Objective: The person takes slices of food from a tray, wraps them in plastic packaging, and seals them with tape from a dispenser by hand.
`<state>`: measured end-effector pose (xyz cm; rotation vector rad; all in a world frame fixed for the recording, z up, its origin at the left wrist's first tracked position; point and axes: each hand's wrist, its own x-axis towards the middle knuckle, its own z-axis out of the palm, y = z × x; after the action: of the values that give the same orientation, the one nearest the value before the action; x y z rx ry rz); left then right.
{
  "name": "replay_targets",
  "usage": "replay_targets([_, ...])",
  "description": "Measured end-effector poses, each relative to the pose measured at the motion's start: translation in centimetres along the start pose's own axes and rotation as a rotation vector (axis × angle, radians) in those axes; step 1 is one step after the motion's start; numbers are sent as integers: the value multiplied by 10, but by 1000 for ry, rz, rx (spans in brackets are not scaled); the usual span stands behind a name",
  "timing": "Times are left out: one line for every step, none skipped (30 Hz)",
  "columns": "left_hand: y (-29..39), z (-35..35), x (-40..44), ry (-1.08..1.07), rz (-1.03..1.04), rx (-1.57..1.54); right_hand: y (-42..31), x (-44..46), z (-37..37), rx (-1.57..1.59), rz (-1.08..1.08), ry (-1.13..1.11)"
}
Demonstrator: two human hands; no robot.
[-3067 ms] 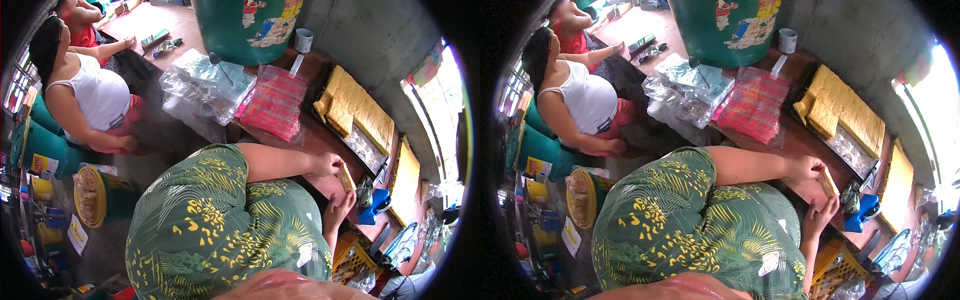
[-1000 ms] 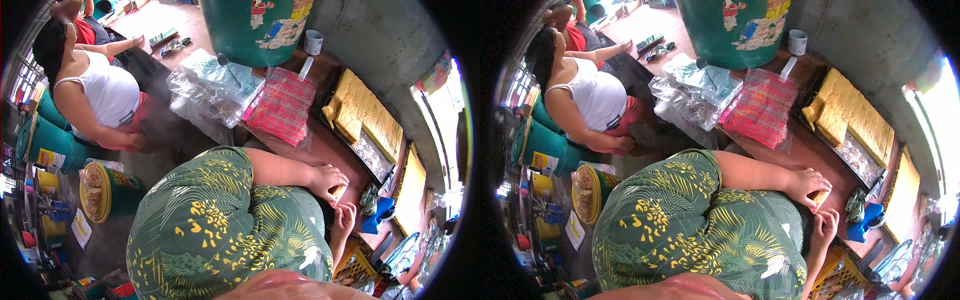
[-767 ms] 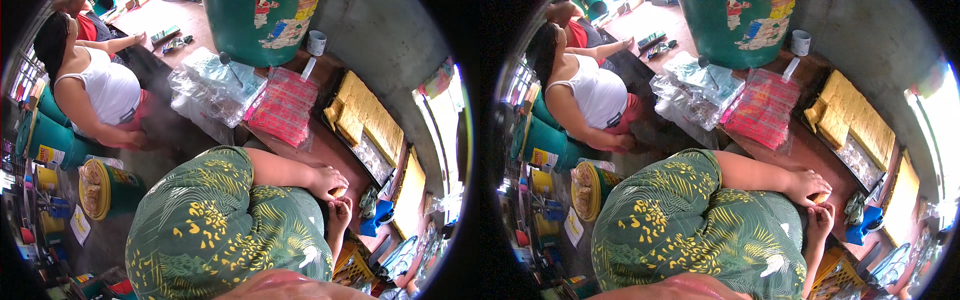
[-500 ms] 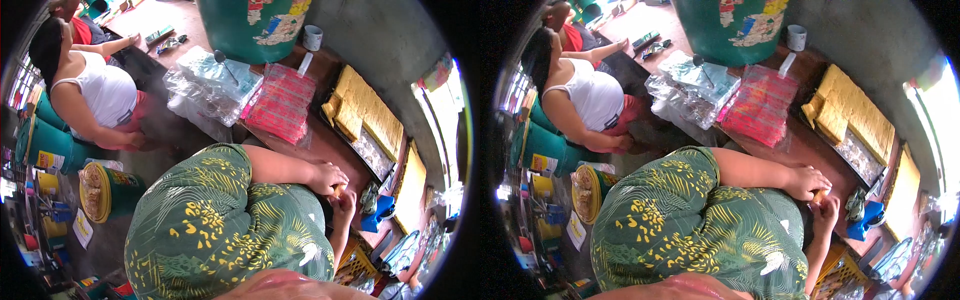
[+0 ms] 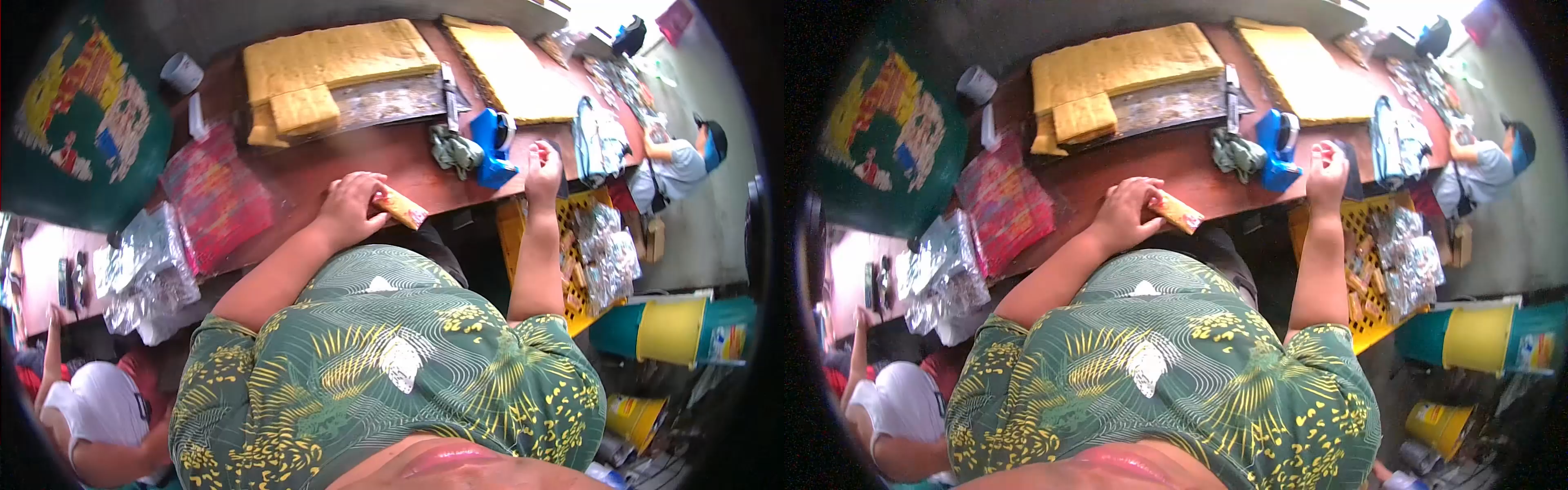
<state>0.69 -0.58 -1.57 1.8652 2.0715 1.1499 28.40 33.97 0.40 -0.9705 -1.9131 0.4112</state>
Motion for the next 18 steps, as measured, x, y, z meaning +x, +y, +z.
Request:
replay_targets([-1,1,1,-32,-7,19,22,-2,1,179,120,-142])
replay_targets([-1,1,3,-44,-13,15,30,-4,1,222,207,-256])
replay_targets([-2,0,4,-53,-22,13,31,-7,3,269,292,-375])
replay_targets([-3,0,4,-62,-38,12,-8,-7,0,216,520,-398])
replay_targets([-2,-1,5,-65,-41,-4,-56,-8,-4,161,749,-421])
replay_targets([-1,-3,5,-70,-47,-21,-57,-4,0,245,862,-422])
replay_targets([-1,-4,5,-74,-55,-38,-41,-2,6,297,748,-459])
replay_targets([-2,-3,4,-30,-25,-32,-16,-3,14,348,633,-496])
replay_targets([-1,-3,2,-24,-36,-55,-2,-6,19,400,517,-531])
replay_targets([1,-5,1,-16,-47,-76,-34,-15,12,469,386,-375])
replay_targets([1,-8,1,-3,-60,-95,-41,-20,9,461,312,-282])
replay_targets([1,-10,1,1,-53,-111,-58,-29,1,356,189,-206])
replay_targets([1,-11,1,3,-48,-127,-73,-40,-6,252,67,-129])
replay_targets([2,-11,0,1,-42,-144,-73,-49,-8,169,-45,-103])
replay_targets([1,-9,-1,-1,-73,-266,-74,-57,-16,-100,-162,-83])
replay_targets([0,-6,-1,-3,-103,-388,-63,-65,-18,-227,-177,-80])
replay_targets([-1,-3,-1,-6,-132,-512,-47,-74,-19,-354,-192,-76])
replay_targets([0,-3,1,85,12,-398,-34,-81,-20,-440,-210,-70])
